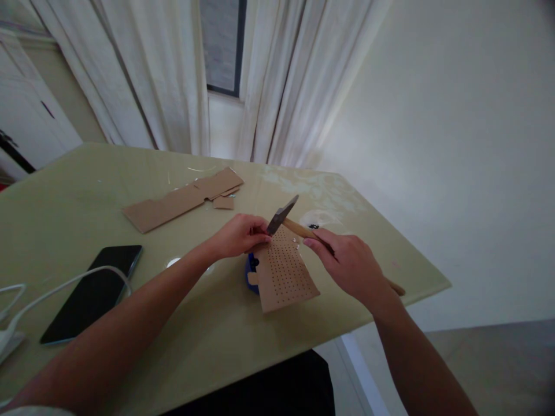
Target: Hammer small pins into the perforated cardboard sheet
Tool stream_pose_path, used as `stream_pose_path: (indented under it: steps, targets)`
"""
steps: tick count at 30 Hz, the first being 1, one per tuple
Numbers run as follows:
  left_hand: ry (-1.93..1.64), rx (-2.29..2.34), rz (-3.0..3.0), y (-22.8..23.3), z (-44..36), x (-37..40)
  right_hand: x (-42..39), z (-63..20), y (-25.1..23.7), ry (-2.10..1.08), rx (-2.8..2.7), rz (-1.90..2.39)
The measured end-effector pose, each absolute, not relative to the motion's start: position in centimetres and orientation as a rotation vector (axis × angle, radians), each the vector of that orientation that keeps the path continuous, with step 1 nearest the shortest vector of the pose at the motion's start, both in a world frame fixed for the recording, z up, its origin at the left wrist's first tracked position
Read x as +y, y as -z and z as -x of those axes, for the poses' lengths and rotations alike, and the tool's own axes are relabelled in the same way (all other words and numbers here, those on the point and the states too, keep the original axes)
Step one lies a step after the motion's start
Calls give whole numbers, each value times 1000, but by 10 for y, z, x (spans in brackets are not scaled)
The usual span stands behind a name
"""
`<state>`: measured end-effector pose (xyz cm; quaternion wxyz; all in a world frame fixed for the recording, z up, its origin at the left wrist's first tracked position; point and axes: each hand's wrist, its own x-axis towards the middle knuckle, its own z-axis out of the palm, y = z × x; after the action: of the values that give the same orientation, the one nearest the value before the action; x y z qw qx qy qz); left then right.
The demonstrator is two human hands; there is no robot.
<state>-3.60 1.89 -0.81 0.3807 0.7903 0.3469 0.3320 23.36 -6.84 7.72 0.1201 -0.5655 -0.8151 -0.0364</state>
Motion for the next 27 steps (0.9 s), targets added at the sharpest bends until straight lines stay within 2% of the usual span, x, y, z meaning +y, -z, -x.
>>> stream_pose_path:
  steps: [13,22,27]
  targets:
    - [-855,814,-2014,10,35,19,-69,-235,-75,-37,-2344,1656]
    - [-859,810,-2061,11,36,20,-68,-233,-78,17,-2290,1622]
    - [-860,798,-2143,10,33,19,-70,-232,-75,59,-2412,1748]
